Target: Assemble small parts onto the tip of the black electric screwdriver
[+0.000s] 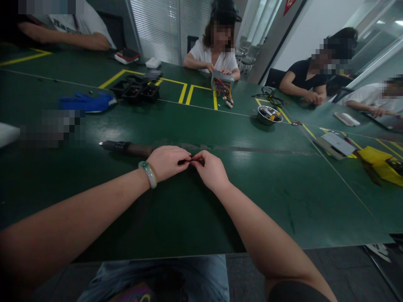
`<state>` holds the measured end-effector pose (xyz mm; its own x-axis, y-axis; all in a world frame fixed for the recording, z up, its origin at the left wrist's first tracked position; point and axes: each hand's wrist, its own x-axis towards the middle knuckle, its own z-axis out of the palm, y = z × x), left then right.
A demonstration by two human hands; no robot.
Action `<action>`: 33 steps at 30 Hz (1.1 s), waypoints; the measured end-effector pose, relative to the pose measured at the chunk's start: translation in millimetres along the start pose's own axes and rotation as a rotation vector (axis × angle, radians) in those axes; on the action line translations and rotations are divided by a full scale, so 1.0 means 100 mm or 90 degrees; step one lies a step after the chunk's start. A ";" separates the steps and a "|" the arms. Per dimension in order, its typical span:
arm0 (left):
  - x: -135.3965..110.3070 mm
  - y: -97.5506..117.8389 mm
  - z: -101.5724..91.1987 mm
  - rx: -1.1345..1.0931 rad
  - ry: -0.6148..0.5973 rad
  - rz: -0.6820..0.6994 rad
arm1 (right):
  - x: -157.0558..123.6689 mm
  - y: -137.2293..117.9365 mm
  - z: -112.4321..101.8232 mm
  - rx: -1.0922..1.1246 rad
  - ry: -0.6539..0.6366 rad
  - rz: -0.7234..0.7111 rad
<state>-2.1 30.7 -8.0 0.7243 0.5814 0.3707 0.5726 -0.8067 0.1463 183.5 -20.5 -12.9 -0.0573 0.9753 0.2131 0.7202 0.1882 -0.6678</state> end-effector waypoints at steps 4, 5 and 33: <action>0.00 -0.01 0.01 -0.005 0.005 -0.003 | -0.04 -0.03 -0.09 -0.165 0.010 -0.078; 0.00 -0.01 0.01 -0.008 0.007 -0.003 | -0.04 -0.02 -0.11 -0.209 0.018 -0.096; -0.21 0.34 -0.06 -0.219 -0.190 0.279 | 0.08 0.14 0.00 -0.193 -0.033 -0.197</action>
<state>-0.2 -9.1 -4.9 0.9678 0.1544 0.1990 0.0787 -0.9359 0.3434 193.6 -9.8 -20.3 -0.3317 0.8839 0.3297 0.8335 0.4383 -0.3365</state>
